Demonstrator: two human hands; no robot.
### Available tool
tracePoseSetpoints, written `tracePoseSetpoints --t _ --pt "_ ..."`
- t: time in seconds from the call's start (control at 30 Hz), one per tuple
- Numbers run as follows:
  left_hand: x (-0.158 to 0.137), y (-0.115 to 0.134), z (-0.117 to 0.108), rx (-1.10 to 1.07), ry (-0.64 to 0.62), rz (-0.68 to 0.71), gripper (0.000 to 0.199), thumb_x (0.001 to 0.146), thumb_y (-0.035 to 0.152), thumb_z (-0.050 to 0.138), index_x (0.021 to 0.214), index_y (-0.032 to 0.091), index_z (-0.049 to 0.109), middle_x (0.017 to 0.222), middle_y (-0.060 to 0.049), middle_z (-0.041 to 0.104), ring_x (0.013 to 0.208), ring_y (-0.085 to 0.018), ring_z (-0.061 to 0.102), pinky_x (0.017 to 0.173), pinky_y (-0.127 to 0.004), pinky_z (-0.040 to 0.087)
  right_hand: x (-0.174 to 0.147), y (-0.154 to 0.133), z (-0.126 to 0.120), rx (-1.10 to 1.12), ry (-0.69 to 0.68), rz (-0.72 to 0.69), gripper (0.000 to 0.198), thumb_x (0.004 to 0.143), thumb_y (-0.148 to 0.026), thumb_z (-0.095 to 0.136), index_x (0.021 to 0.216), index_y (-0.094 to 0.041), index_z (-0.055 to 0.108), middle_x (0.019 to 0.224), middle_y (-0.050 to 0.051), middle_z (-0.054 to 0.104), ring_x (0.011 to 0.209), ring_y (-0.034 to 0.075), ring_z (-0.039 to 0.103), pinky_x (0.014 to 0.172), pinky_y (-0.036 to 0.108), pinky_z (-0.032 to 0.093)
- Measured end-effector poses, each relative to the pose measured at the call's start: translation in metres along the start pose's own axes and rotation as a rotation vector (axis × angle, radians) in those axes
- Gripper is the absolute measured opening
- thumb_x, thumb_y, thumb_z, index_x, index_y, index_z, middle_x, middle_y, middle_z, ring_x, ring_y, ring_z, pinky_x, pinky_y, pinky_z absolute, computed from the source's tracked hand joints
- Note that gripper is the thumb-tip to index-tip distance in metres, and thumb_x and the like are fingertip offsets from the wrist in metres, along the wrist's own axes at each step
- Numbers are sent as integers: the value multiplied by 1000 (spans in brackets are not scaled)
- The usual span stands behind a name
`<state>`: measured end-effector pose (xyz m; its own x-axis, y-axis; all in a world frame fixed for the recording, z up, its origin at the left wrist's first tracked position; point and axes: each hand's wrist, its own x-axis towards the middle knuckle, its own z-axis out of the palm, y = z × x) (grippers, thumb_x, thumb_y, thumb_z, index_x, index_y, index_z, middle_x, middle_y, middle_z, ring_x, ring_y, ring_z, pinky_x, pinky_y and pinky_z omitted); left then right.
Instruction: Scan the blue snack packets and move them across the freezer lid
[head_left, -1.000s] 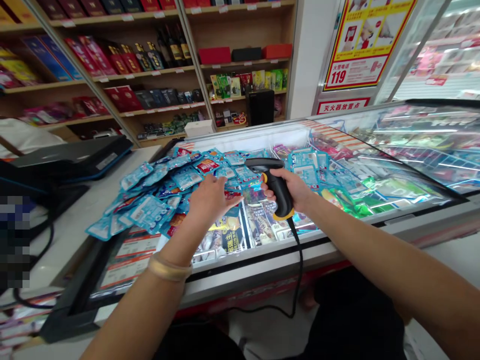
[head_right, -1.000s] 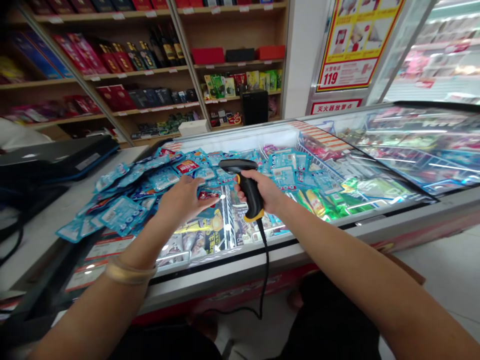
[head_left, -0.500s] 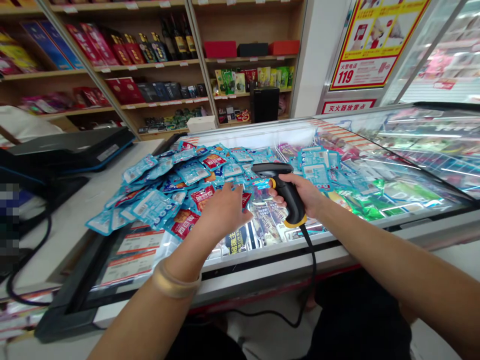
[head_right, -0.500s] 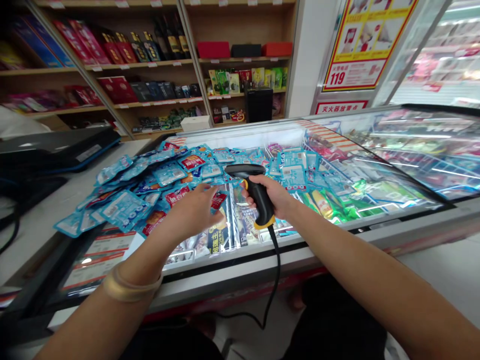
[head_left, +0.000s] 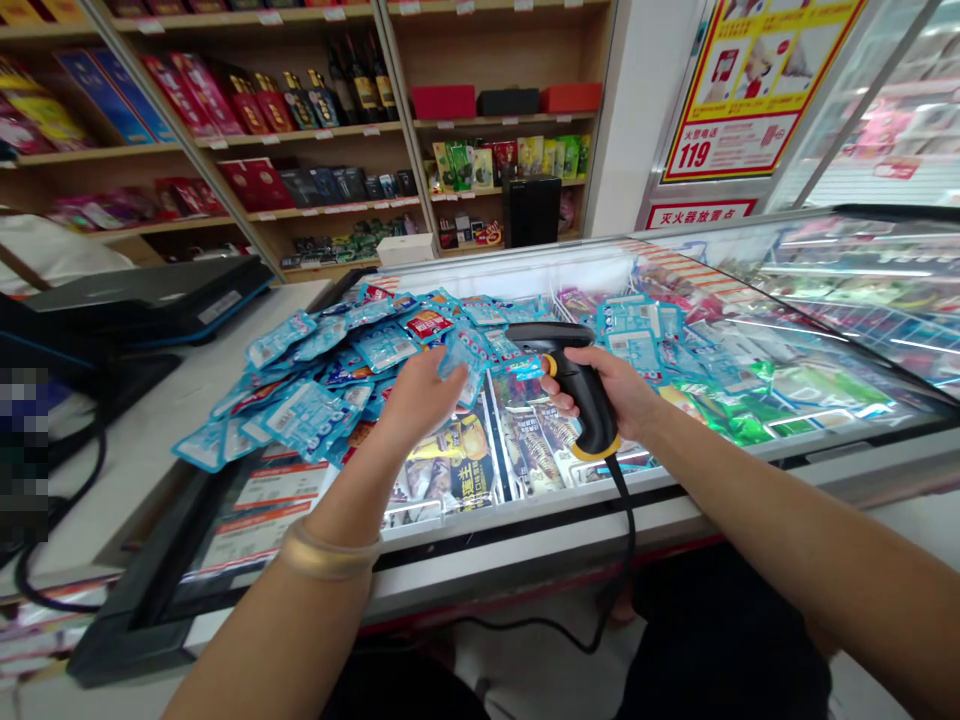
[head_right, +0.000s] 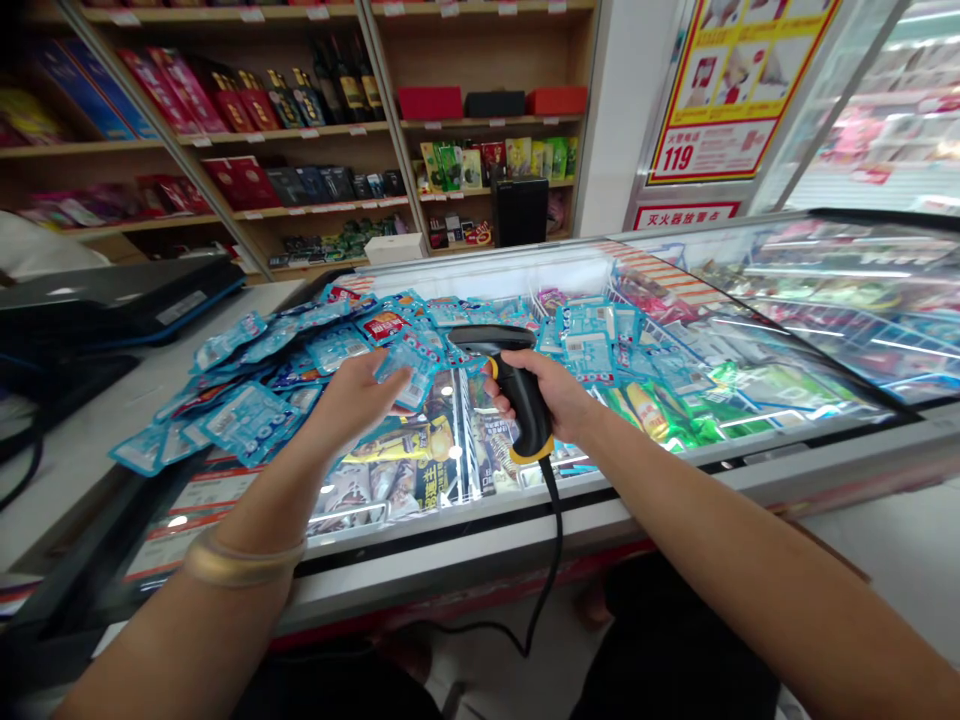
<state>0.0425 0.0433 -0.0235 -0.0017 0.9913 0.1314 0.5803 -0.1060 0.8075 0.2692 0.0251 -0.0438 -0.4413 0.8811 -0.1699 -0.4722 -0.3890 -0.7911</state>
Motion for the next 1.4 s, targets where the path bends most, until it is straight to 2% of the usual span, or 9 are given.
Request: tracePoseSetpoints --t 0.13,0.3,0.47,0.83,1.0,1.13,1.2,1.3,1.4 --pt "1 2 8 -482 -35 -153 16 68 28 66 81 19 64 72 1 64 66 -18 63 67 -39 60 -3 1 2 -18 -21 7 18 77 -33 62 81 -16 58 68 4 60 52 11 49 45 21 43" --pt "5 -1 12 -699 -25 -201 16 68 24 66 83 18 63 77 -1 70 80 -21 70 80 -44 60 -5 2 3 -36 -65 30 19 76 -33 63 81 -15 60 67 3 60 50 10 50 45 20 43" --pt "8 -7 13 -684 -9 -182 12 70 25 65 80 18 63 76 -1 70 86 -23 71 84 -48 59 -5 3 3 -75 -85 114 19 78 -32 63 84 -14 60 68 4 62 51 10 52 45 20 44" --pt "7 -3 14 -683 8 -191 8 72 24 63 77 18 60 75 -2 69 86 -23 71 84 -46 59 -2 6 0 -126 -52 123 19 80 -34 63 82 -14 62 67 4 63 50 10 54 45 21 45" --pt "7 -7 16 -683 34 -160 21 67 29 66 84 19 63 79 0 70 87 -22 70 86 -47 57 -1 5 0 -110 -74 104 19 80 -34 63 82 -14 61 66 3 62 51 10 53 46 20 44" --pt "10 -2 22 -686 -30 -144 29 61 27 70 87 18 62 83 -1 70 84 -20 70 86 -44 57 -5 -3 -2 -70 -10 18 20 81 -34 61 81 -14 61 67 3 61 51 10 51 46 20 44" --pt "13 8 30 -662 -62 -138 36 63 23 68 97 18 61 88 -2 70 83 -19 70 84 -42 57 -12 -10 -8 -43 48 -39 19 81 -33 59 82 -15 61 67 3 60 51 10 50 46 20 44" --pt "20 33 50 -580 -44 -158 58 70 17 60 128 21 49 100 -5 68 87 -19 70 85 -41 57 -28 -25 -24 -14 117 -146 17 80 -33 59 84 -16 60 67 3 59 51 10 49 45 20 43" --pt "28 62 81 -421 -27 -113 69 77 14 57 143 20 37 119 -13 64 111 -24 64 92 -39 53 -47 -41 -47 -7 185 -246 18 78 -33 61 84 -16 59 67 2 57 52 10 47 44 21 41"
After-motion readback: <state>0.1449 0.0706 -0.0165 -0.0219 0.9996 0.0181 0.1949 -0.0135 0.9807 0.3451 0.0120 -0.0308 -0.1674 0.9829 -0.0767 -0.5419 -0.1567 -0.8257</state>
